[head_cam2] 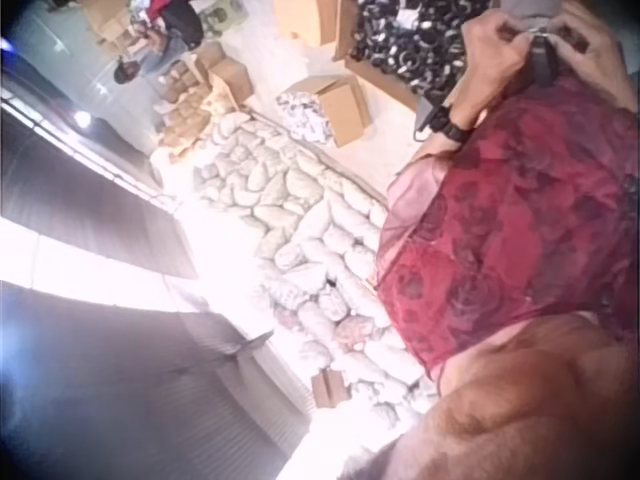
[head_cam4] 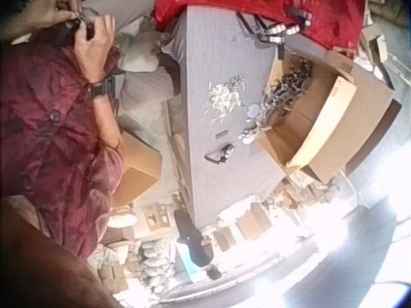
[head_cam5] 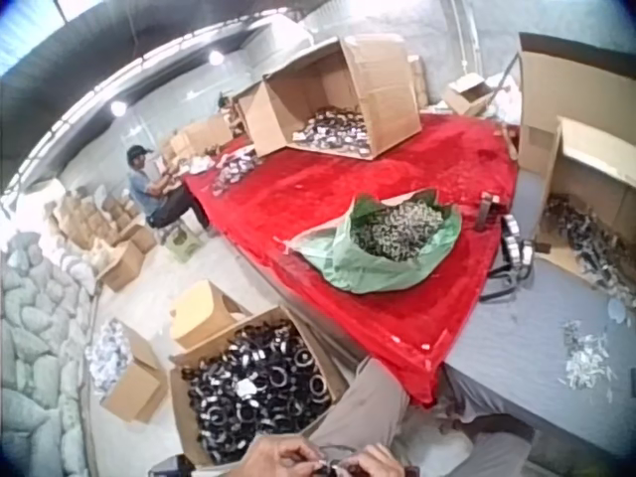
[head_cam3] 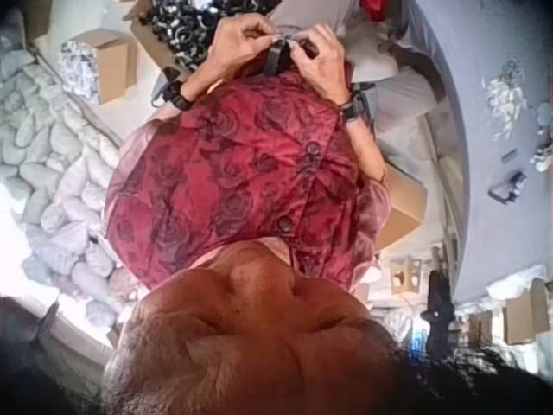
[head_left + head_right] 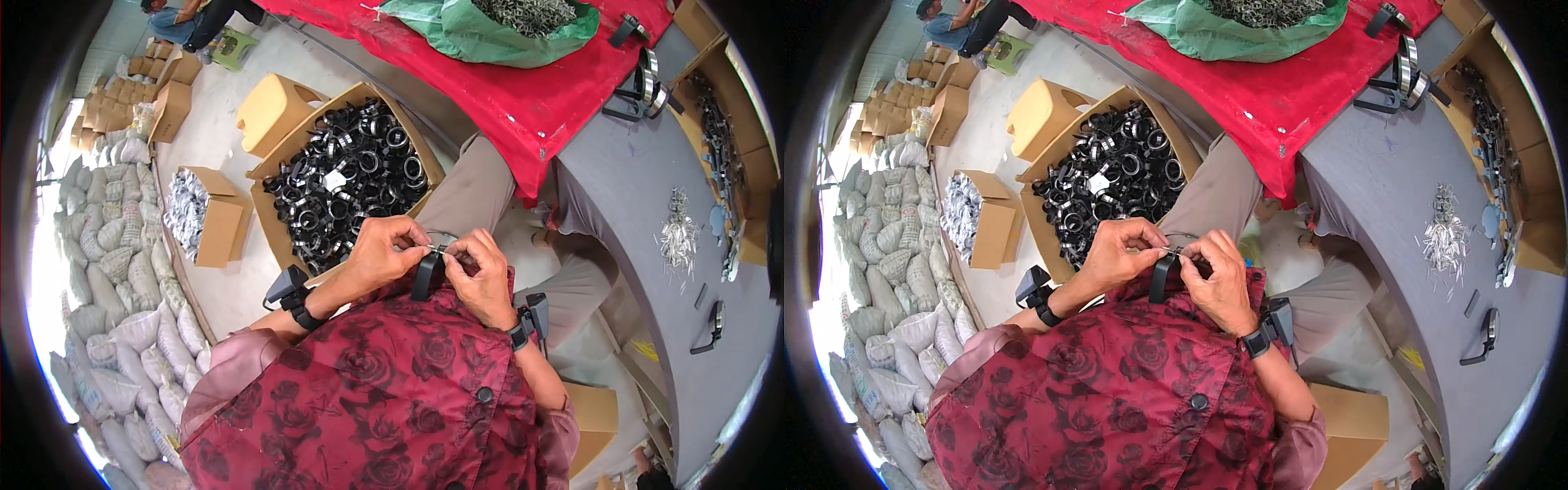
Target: The recorder is assembling small metal and plastic ring components by hand, inserting pins and attaching straps.
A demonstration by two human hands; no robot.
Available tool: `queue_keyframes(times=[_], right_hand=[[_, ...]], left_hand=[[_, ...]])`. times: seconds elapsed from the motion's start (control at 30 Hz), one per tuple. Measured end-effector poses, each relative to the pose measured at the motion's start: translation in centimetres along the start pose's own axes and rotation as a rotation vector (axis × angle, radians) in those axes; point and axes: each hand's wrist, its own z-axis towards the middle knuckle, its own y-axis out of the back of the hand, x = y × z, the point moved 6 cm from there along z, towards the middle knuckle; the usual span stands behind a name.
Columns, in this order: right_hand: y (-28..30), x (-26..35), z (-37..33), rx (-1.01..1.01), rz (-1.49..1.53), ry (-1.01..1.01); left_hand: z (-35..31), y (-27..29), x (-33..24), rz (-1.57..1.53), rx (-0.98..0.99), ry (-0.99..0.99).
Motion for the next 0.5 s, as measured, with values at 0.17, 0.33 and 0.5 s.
queue_keyframes(times=[0.17,0.33,0.5], right_hand=[[0.0,-0.4,0.1,-0.002,0.031,-0.020],[-0.1,-1.0,0.1,0.015,0.087,-0.079],[-0.2,-1.4,0.0,0.015,0.110,-0.099]], left_hand=[[0.7,0.1,0.5,-0.054,0.038,0.112],[1.9,0.5,-1.1,0.099,0.121,0.101],[2.6,0.3,-2.2,0.370,0.219,0.039]])
